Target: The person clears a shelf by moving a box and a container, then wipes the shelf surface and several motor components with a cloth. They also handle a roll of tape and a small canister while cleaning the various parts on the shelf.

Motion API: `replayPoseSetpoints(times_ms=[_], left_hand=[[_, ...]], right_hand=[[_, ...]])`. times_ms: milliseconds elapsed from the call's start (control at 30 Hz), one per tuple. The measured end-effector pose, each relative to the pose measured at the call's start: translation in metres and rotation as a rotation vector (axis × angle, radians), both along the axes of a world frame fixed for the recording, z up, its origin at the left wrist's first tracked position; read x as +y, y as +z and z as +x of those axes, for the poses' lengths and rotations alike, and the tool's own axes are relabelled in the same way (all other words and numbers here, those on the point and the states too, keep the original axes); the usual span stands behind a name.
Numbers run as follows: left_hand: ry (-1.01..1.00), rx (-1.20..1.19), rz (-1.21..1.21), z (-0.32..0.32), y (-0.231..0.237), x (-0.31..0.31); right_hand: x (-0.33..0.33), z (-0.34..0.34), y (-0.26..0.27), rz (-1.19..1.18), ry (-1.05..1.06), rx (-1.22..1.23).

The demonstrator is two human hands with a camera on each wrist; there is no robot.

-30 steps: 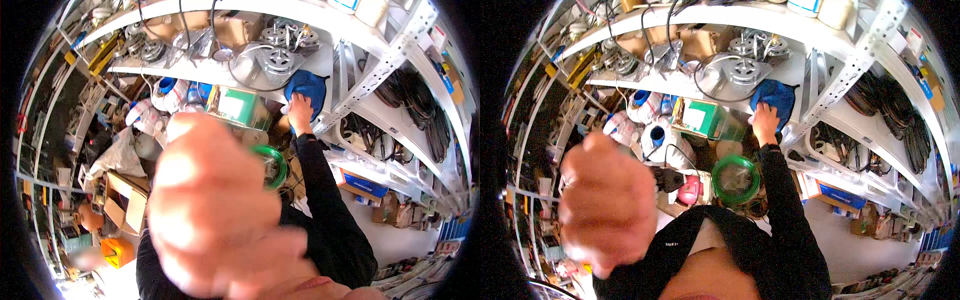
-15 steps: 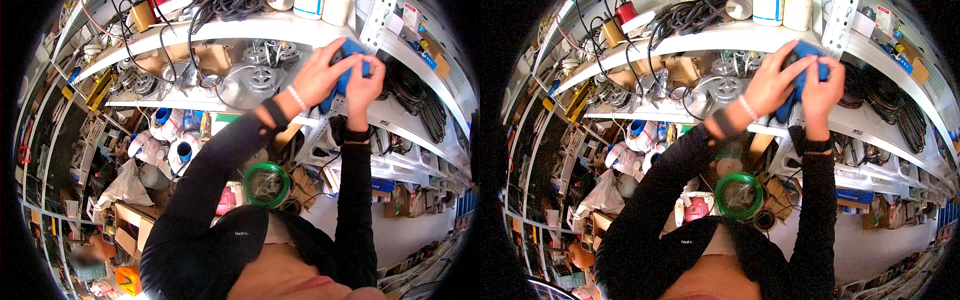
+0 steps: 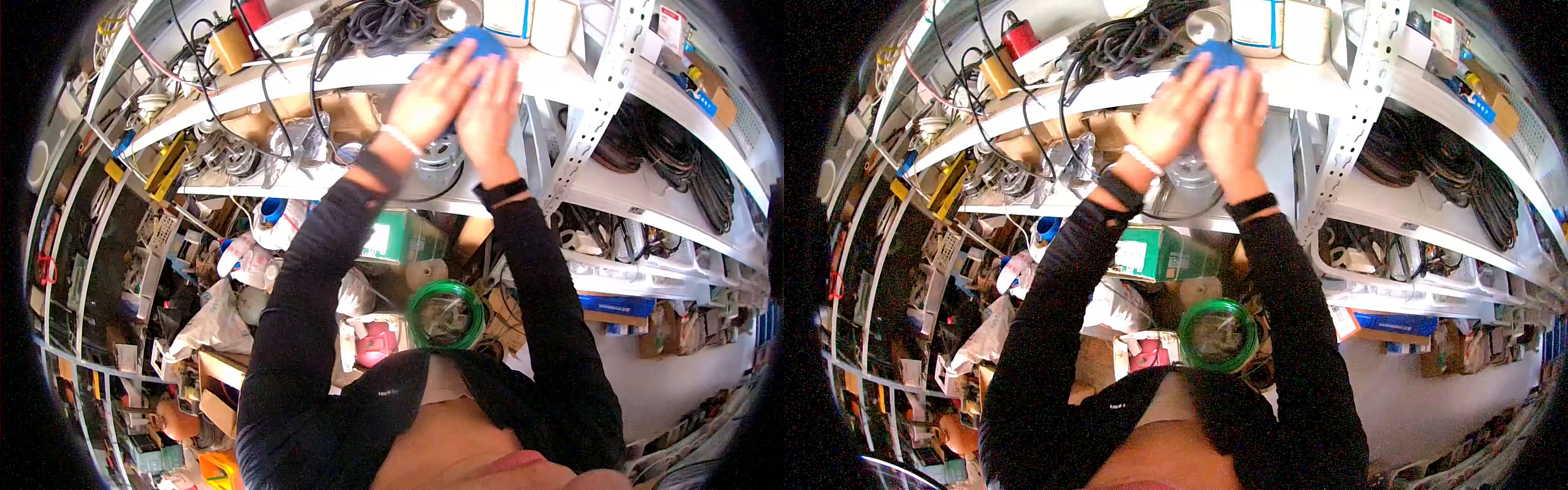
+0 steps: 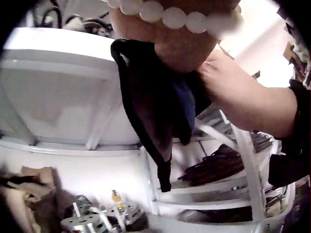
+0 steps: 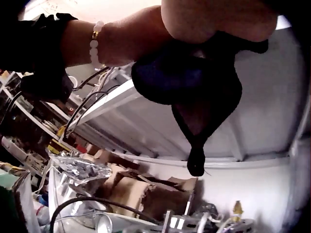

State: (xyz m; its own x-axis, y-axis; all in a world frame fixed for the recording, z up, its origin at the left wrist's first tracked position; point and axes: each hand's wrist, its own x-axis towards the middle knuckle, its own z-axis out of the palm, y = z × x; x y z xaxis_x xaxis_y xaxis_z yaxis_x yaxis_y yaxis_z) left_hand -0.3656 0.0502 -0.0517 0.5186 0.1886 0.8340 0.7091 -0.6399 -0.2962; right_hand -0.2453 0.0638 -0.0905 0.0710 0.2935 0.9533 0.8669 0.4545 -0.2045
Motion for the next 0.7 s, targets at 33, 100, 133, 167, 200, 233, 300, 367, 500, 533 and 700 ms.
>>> replayPoseSetpoints(times_ms=[33, 100, 133, 167, 200, 233, 300, 367, 500, 533, 700], left_hand=[[0.001, -0.039, 0.039, -0.018, -0.004, 0.001], [0.093, -0.119, -0.013, -0.044, -0.014, -0.004], [0.091, -0.126, 0.016, -0.05, -0.02, -0.002], [0.089, -0.135, 0.046, -0.051, -0.023, -0.001], [0.07, -0.177, 0.076, -0.045, -0.026, 0.002], [0.05, -0.269, 0.013, -0.035, -0.032, 0.004], [0.227, -0.256, -0.046, -0.005, -0.03, -0.009], [0.167, -0.28, -0.055, 0.029, -0.036, -0.011], [0.207, -0.206, -0.016, 0.092, -0.035, -0.007], [0.163, -0.185, 0.013, 0.102, -0.034, -0.004], [-0.045, -0.05, 0.131, 0.094, -0.019, -0.004]], right_hand=[[0.0, -0.016, 0.0, -0.018, 0.033, -0.03], [-0.004, -0.038, 0.002, 0.015, 0.185, -0.071], [-0.007, -0.042, 0.003, 0.051, 0.221, -0.07], [-0.006, -0.04, 0.001, 0.056, 0.223, -0.08], [-0.003, -0.033, 0.001, 0.048, 0.271, -0.112], [-0.002, -0.02, 0.002, 0.042, 0.317, -0.147], [-0.008, 0.01, 0.007, -0.02, 0.056, -0.277], [-0.024, 0.039, 0.015, -0.036, -0.039, -0.223], [-0.037, 0.096, 0.017, 0.055, -0.11, -0.162], [-0.037, 0.107, 0.016, 0.085, -0.121, -0.144], [-0.057, 0.114, 0.001, 0.15, -0.191, -0.107]])
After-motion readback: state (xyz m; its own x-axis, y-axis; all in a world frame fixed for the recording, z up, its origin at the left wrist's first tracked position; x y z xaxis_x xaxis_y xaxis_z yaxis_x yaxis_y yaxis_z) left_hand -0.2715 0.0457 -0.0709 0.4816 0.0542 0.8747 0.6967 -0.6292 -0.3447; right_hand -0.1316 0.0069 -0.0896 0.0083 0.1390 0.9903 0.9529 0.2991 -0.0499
